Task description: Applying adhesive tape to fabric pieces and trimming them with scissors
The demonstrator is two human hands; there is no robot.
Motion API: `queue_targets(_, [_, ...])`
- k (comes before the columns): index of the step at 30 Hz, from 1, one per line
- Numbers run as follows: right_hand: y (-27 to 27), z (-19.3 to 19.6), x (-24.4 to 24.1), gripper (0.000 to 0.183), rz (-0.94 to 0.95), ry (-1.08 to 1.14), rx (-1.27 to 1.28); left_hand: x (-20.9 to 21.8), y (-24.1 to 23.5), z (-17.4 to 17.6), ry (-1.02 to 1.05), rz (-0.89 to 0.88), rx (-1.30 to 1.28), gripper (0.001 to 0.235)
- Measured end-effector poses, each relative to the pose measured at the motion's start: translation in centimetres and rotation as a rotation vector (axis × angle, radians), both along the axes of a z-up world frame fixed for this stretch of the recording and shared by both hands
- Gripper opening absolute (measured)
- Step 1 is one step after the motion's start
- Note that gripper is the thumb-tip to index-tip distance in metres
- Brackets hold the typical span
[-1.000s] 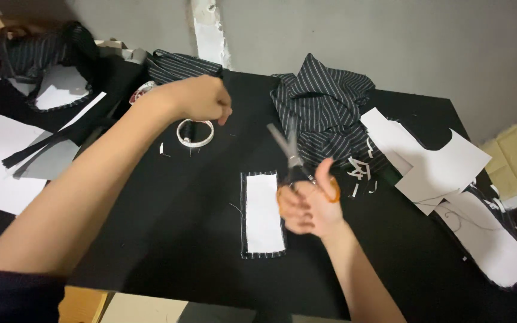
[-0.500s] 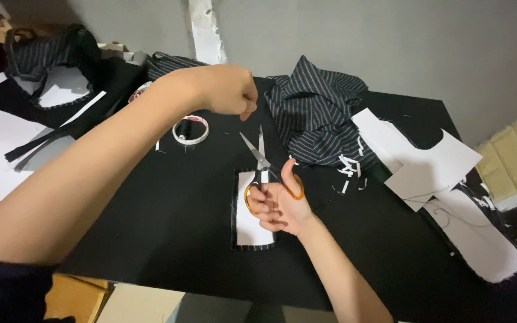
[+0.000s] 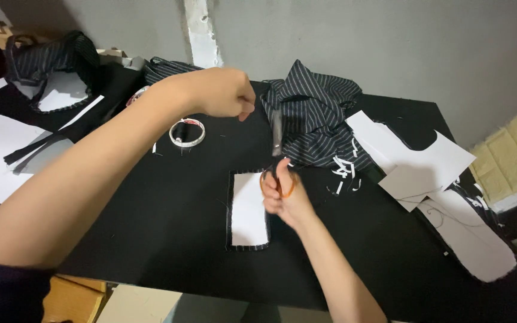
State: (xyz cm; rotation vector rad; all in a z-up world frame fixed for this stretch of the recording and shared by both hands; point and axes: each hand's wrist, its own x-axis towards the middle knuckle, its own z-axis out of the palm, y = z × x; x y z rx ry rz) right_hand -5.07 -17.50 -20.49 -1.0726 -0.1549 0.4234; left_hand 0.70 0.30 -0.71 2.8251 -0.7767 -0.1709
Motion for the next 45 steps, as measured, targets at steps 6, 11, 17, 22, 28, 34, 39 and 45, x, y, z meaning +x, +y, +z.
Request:
queue_targets(6, [-7.0, 0.1, 3.9, 0.02, -0.519, -0.356, -1.382, -1.0, 1.3, -0.9, 0.155, -0.019, -0.285, 0.029])
queue_targets(11, [-8.3, -1.1, 4.5, 0.032, -0.63, -0.261, -1.415, -1.1, 2.0, -6.8, 0.432, -0.007, -0.773, 0.027])
queue_targets(17, [-8.1, -2.8, 5.2, 0.028, -0.655, -0.323, -1.603, -1.2, 2.4, -15.4, 0.663, 0.093, -1.244, 0.02])
queue_targets(22, [-4.5, 1.6, 1.7, 0.027, -0.734, -0.855, -1.233, -1.8, 1.9, -20.3, 0.797, 0.095, -1.444, 0.018])
queue_targets(28, [-0.1, 1.7, 0.0, 0.03, -0.184, -0.26, -0.377, -3.2, 1.3, -19.8, 0.87, 0.062, -1.495, 0.024])
queue_targets(34, [-0.1, 1.1, 0.2, 0.023, -0.005, -0.156, -0.309, -3.2, 1.1, -19.9, 0.884, -0.05, -1.483, 0.021])
queue_targets(39, [-0.8, 1.7, 0.2, 0.016, -0.003, -0.123, -0.329, -4.1, 0.6, -18.5, 0.818, -0.084, -1.437, 0.025])
queue_targets(45, [-1.2, 0.3, 0.7, 0.013, 0.041, 0.006, -0.188, -3.7, 0.0, -19.6, 0.72, -0.041, -1.397, 0.023])
